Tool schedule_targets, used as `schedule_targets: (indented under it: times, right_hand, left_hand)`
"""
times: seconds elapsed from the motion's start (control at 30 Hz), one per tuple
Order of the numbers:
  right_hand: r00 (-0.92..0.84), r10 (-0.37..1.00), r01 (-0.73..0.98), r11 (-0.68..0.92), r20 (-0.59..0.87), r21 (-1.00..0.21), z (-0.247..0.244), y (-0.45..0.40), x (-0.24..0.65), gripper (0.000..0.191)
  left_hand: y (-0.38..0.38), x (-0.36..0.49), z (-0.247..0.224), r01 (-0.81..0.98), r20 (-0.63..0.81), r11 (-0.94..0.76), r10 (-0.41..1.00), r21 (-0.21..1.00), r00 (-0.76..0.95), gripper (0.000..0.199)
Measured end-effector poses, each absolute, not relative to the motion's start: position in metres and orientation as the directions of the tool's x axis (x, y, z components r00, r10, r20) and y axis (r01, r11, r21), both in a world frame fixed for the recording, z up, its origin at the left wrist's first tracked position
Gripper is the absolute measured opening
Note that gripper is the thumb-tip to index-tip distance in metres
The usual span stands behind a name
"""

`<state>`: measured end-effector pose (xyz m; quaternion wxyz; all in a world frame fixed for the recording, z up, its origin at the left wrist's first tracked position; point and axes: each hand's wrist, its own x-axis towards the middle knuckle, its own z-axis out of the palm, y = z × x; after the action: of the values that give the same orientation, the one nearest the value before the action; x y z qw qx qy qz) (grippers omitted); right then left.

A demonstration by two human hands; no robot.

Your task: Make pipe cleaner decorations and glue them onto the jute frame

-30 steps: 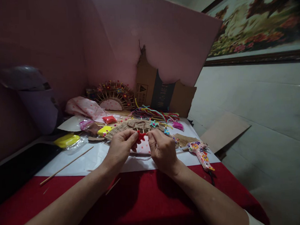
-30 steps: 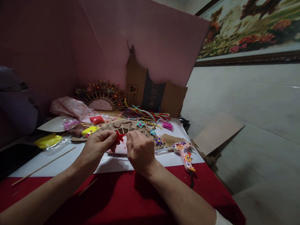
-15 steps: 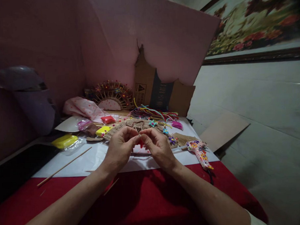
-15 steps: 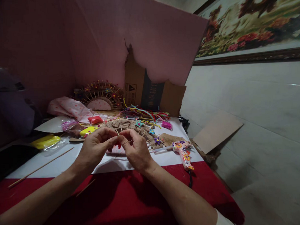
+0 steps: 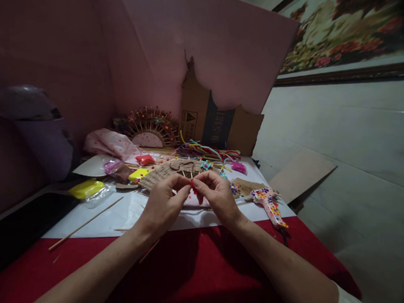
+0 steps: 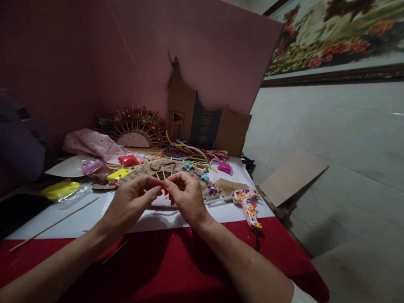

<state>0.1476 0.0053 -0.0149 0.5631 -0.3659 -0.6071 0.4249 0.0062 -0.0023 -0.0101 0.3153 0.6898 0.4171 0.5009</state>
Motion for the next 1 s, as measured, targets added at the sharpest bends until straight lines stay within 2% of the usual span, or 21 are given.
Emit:
schedule_targets:
  times: [0.13,0.23,0.33,0.43,0.53,0.73,1.0]
  right_hand:
    - [-0.081,0.921,-0.03,0.381,0.382,-0.924,-0.0143,0.0041,0.1475,0.017]
    - [-0.067,0.925,-0.056,0.37,0.373,-0.927,-0.0138,0.0032,0.1468,0.018]
    - [-0.053,0.933,-0.098,0.349,0.356,-0.932,-0.0149,0.0032,0.1455,0.018]
    - [-0.02,0.934,-0.138,0.352,0.358,-0.926,-0.0164,0.0038,0.1446,0.019]
    - [0.0,0.923,-0.13,0.382,0.385,-0.915,-0.0167,0.004,0.1455,0.019]
    - [-0.018,0.882,0.009,0.47,0.47,-0.883,-0.0185,0.004,0.1484,0.014]
    - [-0.059,0.888,0.004,0.457,0.456,-0.889,-0.0206,0.004,0.1467,0.014]
  left_hand:
    - [-0.0032,0.0065,-0.0135,0.486,0.595,-0.598,0.783,0.637,0.182,0.013]
    - [-0.0021,0.0066,-0.015,0.533,0.66,-0.644,0.725,0.549,0.198,0.012]
    - [-0.0026,0.0079,-0.0141,0.451,0.612,-0.625,0.766,0.637,0.199,0.014]
    - [-0.0037,0.0098,-0.0126,0.284,0.488,-0.515,0.857,0.809,0.167,0.015]
    - [-0.0029,0.0102,-0.0123,0.122,0.377,-0.398,0.912,0.909,0.161,0.017]
    - [0.001,0.009,-0.0116,-0.034,0.181,-0.179,0.94,0.983,0.29,0.033]
    - [-0.0002,0.0111,-0.0077,-0.075,0.08,-0.057,0.928,0.996,0.363,0.026]
